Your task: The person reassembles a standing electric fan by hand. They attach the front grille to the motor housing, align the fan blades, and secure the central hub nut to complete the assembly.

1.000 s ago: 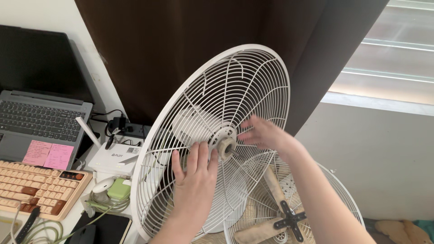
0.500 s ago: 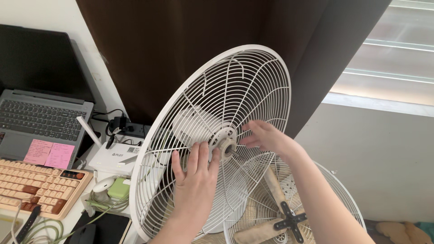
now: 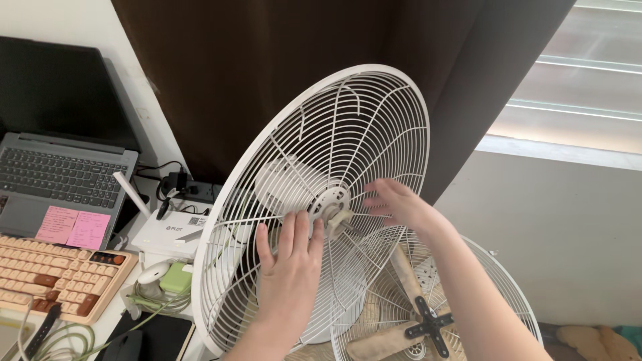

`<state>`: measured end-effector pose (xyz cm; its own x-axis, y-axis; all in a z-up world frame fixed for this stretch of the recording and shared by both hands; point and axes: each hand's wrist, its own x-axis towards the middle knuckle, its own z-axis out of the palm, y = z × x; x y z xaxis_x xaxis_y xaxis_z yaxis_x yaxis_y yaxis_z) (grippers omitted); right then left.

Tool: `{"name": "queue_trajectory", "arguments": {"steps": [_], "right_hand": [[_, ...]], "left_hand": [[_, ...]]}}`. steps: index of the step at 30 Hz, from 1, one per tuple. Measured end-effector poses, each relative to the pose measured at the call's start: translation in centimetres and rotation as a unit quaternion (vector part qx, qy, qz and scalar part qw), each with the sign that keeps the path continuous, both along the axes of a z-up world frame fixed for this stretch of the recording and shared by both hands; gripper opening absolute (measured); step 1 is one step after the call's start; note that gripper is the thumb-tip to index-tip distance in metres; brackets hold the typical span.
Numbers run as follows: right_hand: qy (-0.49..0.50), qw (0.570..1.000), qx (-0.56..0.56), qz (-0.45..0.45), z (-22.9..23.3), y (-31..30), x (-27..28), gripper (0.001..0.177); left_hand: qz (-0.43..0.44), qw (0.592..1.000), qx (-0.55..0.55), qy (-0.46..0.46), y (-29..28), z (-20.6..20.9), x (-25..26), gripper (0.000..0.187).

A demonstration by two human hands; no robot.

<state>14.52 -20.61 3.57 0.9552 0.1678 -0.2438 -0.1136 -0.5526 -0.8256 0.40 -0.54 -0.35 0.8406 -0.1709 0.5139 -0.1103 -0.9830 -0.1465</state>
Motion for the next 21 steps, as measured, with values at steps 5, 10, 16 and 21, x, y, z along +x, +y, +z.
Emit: {"name": "queue_trajectory", "arguments": {"steps": [5, 10, 16, 21], "right_hand": [[0.003, 1.0, -0.008, -0.007, -1.0, -2.3, 0.7, 0.05], [0.011, 0.998, -0.01, 0.068, -2.2, -2.4, 0.1, 0.043], [0.003, 0.994, 0.006, 0.11, -2.2, -1.3, 1.2, 0.039], [-0.035, 0.984, 0.032, 0.17, -2.6, -0.3, 1.7, 0.035]], "left_hand": [[-0.011, 1.0, -0.009, -0.002, 0.1, 0.2, -0.2, 0.077], [-0.039, 0.999, -0.034, -0.008, -0.1, 0.5, 0.2, 0.071], [-0.045, 0.997, -0.036, -0.041, -0.4, 0.5, 1.6, 0.057], [-0.043, 0.994, -0.046, -0.084, -0.4, 0.3, 2.1, 0.032]]}}
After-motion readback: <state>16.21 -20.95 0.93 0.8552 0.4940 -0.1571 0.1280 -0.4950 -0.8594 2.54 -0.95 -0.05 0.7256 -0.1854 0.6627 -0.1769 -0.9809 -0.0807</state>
